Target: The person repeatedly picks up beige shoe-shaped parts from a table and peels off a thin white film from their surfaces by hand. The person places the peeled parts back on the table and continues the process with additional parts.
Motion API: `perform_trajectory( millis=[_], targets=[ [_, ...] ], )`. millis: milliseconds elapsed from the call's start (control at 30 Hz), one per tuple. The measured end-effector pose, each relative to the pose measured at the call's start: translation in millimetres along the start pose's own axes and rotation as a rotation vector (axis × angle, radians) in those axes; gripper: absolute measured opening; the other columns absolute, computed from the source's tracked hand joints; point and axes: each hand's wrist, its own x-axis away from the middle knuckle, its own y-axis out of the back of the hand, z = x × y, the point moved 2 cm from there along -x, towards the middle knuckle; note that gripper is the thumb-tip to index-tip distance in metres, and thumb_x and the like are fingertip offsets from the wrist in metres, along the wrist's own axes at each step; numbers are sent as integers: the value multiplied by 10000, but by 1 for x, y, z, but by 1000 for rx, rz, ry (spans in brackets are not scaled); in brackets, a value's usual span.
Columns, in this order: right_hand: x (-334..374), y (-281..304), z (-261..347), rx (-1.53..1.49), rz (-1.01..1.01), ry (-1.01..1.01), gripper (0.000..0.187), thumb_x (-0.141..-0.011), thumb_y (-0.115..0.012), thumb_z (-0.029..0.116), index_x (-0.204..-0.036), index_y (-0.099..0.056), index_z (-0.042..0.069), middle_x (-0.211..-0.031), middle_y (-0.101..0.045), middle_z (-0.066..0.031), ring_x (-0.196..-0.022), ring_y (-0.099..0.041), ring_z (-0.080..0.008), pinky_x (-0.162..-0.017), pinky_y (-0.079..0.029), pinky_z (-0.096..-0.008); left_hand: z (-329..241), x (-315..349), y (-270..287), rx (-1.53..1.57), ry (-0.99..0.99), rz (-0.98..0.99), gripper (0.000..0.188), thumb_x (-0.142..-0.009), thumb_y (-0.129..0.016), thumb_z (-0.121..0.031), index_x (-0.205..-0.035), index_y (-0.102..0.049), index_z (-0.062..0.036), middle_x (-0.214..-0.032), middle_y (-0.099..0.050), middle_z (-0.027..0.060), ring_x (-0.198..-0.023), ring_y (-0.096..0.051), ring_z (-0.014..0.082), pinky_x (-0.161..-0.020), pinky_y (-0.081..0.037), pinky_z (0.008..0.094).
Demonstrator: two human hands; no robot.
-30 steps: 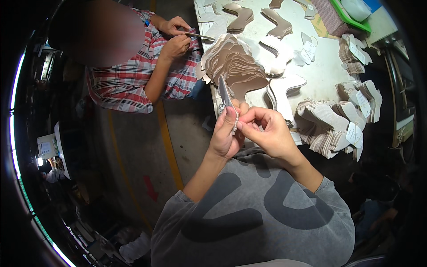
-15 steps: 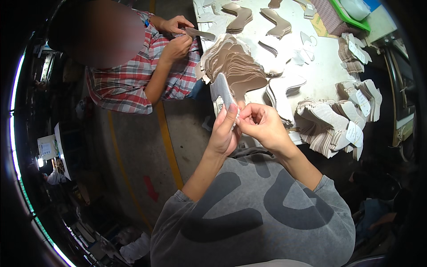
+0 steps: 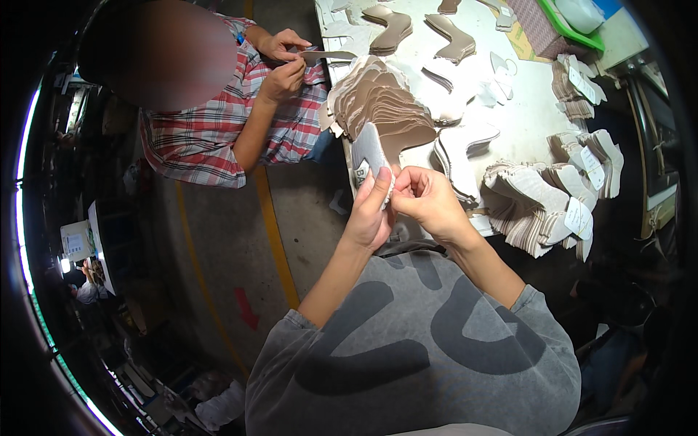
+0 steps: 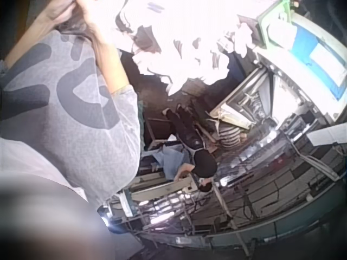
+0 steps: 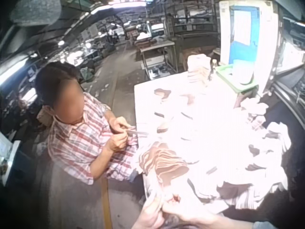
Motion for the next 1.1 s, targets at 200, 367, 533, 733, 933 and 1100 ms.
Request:
perform_trajectory(
  millis=[200, 367, 533, 733, 933, 1100],
  targets=[
    [1, -1, 2, 14, 16, 2, 93, -931, -740, 54, -987, -686, 3, -869, -647, 36, -755, -543, -15, -678, -431, -190, -1, -1, 1, 81, 14, 25, 284, -1122, -490, -361, -1155, -527, -82, -1016, -548, 8, -935, -562, 98, -865, -485, 268],
    [9, -4, 14, -37, 96, 34, 116, -936, -745, 56, -1028, -702, 1, -878, -638, 40, -773, -540, -20, -715, -447, -188, -3, -3, 2, 180, 12, 54, 293, -1134, -434, -354, -1076, -499, -75, -952, -541, 65, -895, -627, 208, -835, -555, 339],
    [8, -7, 14, 26, 44, 8, 125, -926, -757, 54, -1022, -703, -6, -869, -622, 41, -766, -515, -19, -705, -436, -189, -4, 0, -3, 67, 8, 40, 325, -1128, -451, -405, -1062, -510, -92, -943, -499, 2, -846, -540, 94, -798, -494, 258],
    [6, -6, 7, 46, 25, 33, 128, -936, -753, 59, -1027, -704, -16, -878, -622, 33, -772, -509, -21, -705, -436, -196, -2, -1, -3, 193, 14, 3, 328, -1134, -418, -396, -1076, -506, -86, -947, -536, 53, -843, -606, 184, -794, -546, 311],
    [5, -5, -2, 175, -44, 82, 141, -937, -765, 70, -1022, -697, -20, -843, -614, 37, -741, -511, -20, -675, -433, -198, 1, -1, 2, 247, 13, 37, 322, -1135, -405, -397, -1089, -517, -99, -957, -569, 71, -836, -634, 214, -790, -570, 335],
    [5, -12, -1, 200, -141, 141, 124, -908, -795, 67, -947, -698, 1, -792, -562, 70, -701, -421, -4, -608, -351, -182, 5, 0, -2, 254, 32, 25, 307, -1127, -425, -399, -1078, -524, -112, -873, -515, 34, -809, -592, 174, -781, -560, 327]
  ],
)
